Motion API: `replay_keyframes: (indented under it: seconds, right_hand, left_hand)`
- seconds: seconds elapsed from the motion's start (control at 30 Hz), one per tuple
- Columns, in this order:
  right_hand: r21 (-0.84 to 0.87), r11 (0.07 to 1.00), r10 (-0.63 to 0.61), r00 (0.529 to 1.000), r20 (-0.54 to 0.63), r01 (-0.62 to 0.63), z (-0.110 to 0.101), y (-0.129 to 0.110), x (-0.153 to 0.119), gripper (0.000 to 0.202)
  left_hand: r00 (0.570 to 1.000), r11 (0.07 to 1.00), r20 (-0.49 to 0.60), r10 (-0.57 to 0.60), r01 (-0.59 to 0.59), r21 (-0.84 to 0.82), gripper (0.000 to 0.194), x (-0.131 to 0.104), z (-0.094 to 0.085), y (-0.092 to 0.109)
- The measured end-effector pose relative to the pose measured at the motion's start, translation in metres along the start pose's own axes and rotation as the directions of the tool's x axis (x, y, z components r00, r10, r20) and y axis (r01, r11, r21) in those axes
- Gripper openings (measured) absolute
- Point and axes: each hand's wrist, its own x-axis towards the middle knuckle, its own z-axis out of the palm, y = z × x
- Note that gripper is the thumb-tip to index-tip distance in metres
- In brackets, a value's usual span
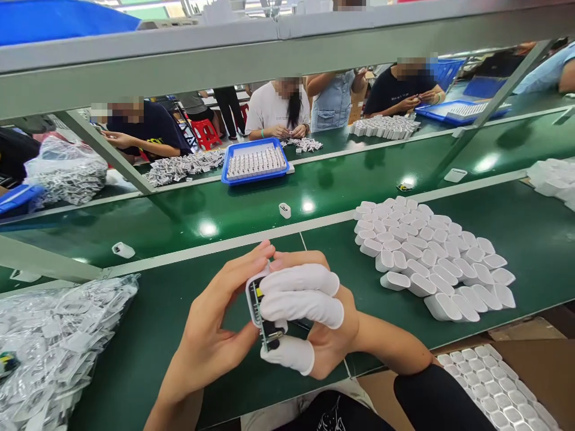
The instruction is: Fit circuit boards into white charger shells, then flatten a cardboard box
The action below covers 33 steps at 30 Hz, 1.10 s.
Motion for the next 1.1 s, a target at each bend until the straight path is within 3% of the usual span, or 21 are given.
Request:
replay_keyframes:
  seconds: [0.27, 0.43, 0.57, 0.63, 0.7, 0.77, 0.83, 0.93, 1.1]
  right_hand:
    - [0.033, 0.997, 0.074, 0.997, 0.034, -0.075, 0.001, 0.001, 0.000, 0.016]
    - [0.029, 0.998, 0.057, 0.998, 0.022, -0.058, 0.004, 0.010, -0.002, 0.021]
    - [0.029, 0.986, 0.162, 0.985, 0.060, -0.163, 0.005, 0.017, -0.007, 0.031]
    - [0.141, 0.945, 0.287, 0.955, 0.075, -0.295, 0.004, 0.018, -0.008, 0.051]
    - [0.322, 0.812, 0.463, 0.873, 0.153, -0.487, 0.003, 0.016, -0.007, 0.069]
    - [0.446, 0.610, 0.585, 0.752, 0.304, -0.654, 0.001, 0.013, -0.003, 0.070]
    - [0.483, 0.485, 0.616, 0.676, 0.404, -0.729, 0.000, 0.010, 0.000, 0.062]
    - [0.475, 0.483, 0.643, 0.666, 0.377, -0.735, 0.001, 0.009, 0.002, 0.054]
    - [0.420, 0.557, 0.629, 0.694, 0.350, -0.717, -0.001, 0.014, 0.002, 0.049]
  left_hand:
    - [1.000, 1.000, 0.000, 0.002, -0.002, 0.017, 0.058, 0.002, -0.001, 0.000]
    - [0.999, 0.999, -0.039, 0.002, 0.000, 0.049, 0.066, 0.001, 0.002, -0.007]
    - [0.997, 0.999, -0.066, -0.027, 0.029, 0.028, 0.065, 0.001, 0.004, -0.018]
    - [0.997, 0.999, -0.073, -0.009, 0.012, 0.037, 0.065, 0.002, 0.006, -0.023]
    - [0.996, 0.995, -0.084, 0.036, -0.028, 0.098, 0.066, 0.003, 0.007, -0.026]
    - [0.987, 0.975, -0.099, 0.127, -0.106, 0.197, 0.067, 0.005, 0.009, -0.028]
    - [0.967, 0.933, -0.096, 0.235, -0.197, 0.302, 0.067, 0.006, 0.009, -0.027]
    - [0.943, 0.857, -0.058, 0.327, -0.270, 0.439, 0.064, 0.007, 0.010, -0.024]
    - [0.948, 0.829, -0.071, 0.310, -0.233, 0.508, 0.064, 0.005, 0.011, -0.018]
